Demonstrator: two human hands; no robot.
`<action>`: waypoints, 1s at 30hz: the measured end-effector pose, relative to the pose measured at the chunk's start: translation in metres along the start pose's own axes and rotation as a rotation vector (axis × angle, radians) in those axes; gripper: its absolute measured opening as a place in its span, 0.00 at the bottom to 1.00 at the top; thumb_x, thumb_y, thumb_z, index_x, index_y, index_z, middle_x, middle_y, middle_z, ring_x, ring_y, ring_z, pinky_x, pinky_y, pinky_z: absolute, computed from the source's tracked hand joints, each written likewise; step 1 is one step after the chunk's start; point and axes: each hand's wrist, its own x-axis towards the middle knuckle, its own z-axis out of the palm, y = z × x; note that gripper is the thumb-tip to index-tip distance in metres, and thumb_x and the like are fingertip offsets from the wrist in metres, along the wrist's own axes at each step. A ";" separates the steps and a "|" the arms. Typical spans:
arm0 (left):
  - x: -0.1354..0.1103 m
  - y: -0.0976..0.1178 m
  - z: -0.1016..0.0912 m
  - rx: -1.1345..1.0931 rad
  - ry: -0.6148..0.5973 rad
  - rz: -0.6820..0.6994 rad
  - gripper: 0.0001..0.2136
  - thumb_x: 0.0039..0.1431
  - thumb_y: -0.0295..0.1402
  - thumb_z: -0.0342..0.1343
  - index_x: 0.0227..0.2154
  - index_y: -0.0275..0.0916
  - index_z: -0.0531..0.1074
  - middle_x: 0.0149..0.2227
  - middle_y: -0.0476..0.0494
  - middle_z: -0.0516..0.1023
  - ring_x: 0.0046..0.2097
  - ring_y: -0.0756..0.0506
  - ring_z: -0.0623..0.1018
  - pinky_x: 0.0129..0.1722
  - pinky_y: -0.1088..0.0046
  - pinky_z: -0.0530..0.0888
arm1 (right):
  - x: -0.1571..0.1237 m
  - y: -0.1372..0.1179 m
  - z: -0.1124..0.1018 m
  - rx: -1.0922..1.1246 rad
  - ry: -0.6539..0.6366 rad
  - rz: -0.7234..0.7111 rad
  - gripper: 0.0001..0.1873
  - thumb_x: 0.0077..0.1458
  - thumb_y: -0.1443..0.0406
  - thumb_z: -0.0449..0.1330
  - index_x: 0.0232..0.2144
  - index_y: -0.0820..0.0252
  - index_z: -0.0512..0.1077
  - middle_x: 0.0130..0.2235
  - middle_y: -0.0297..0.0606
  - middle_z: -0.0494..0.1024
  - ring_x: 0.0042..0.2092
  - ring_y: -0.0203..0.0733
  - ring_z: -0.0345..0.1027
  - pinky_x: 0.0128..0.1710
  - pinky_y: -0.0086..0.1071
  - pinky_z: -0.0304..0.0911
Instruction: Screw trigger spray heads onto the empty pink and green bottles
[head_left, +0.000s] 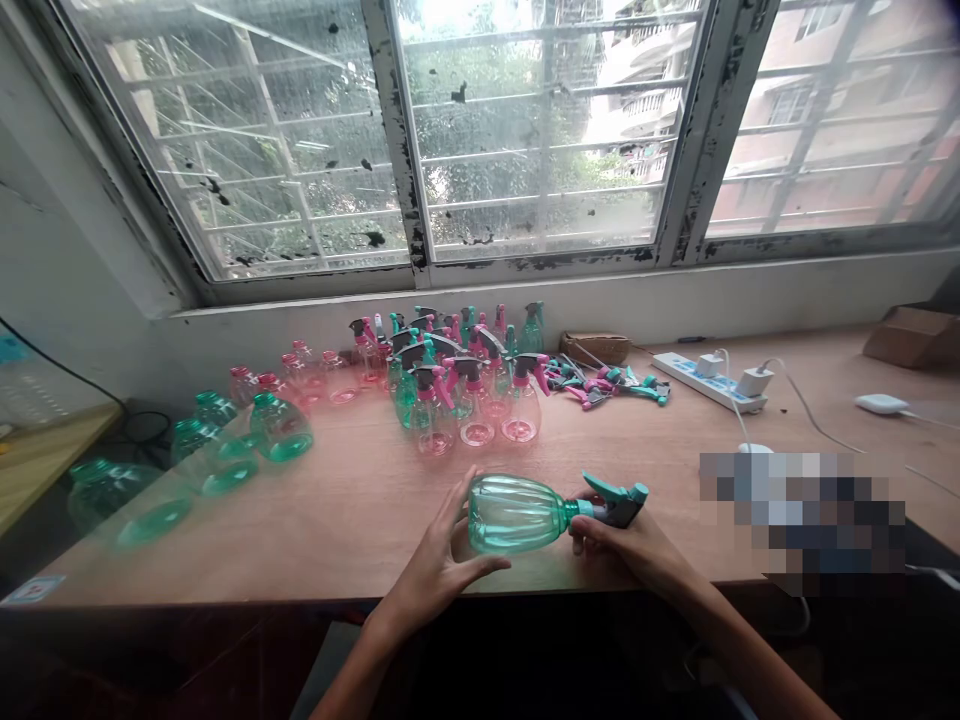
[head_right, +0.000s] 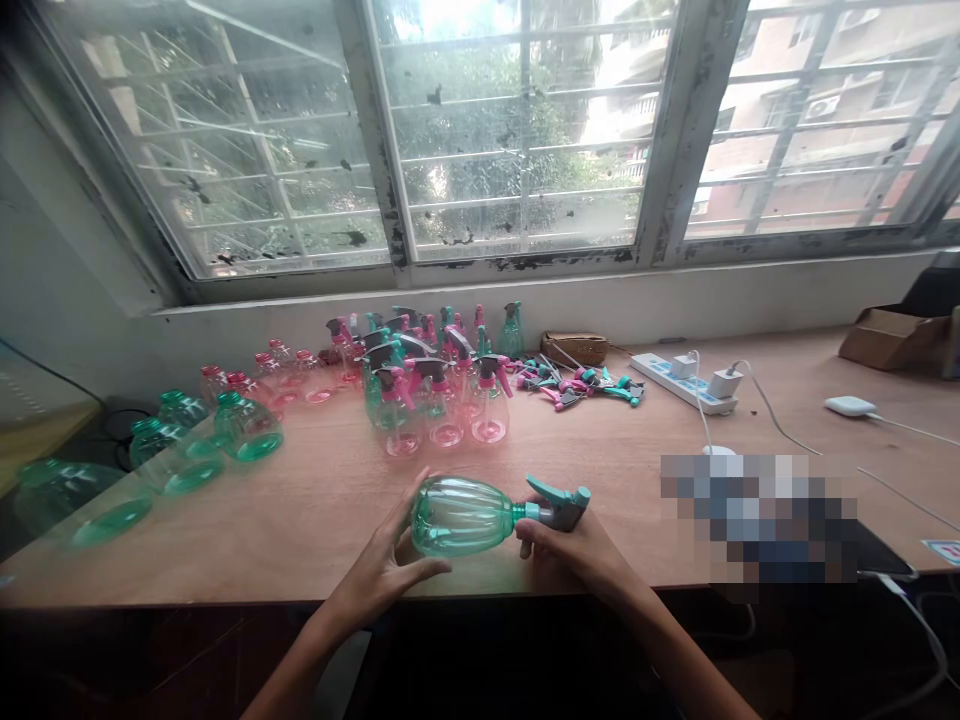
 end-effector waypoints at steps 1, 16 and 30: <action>0.000 -0.001 0.000 0.013 0.004 0.018 0.48 0.55 0.35 0.70 0.72 0.52 0.46 0.74 0.41 0.52 0.71 0.32 0.59 0.68 0.52 0.62 | 0.000 0.000 0.000 0.014 0.004 -0.007 0.19 0.52 0.54 0.73 0.40 0.61 0.77 0.26 0.36 0.82 0.27 0.42 0.74 0.29 0.33 0.67; 0.002 -0.003 0.000 0.068 -0.012 0.026 0.45 0.60 0.38 0.65 0.72 0.57 0.41 0.73 0.45 0.54 0.69 0.34 0.63 0.68 0.53 0.63 | 0.001 -0.008 0.002 0.007 0.022 -0.001 0.20 0.51 0.54 0.73 0.37 0.61 0.75 0.27 0.39 0.84 0.27 0.42 0.77 0.26 0.31 0.68; 0.002 -0.004 0.000 0.093 -0.022 0.018 0.47 0.58 0.40 0.67 0.72 0.57 0.41 0.72 0.45 0.56 0.69 0.33 0.64 0.68 0.53 0.63 | -0.001 -0.012 0.002 0.026 0.013 0.043 0.20 0.51 0.52 0.72 0.39 0.60 0.77 0.26 0.32 0.80 0.21 0.35 0.68 0.22 0.29 0.62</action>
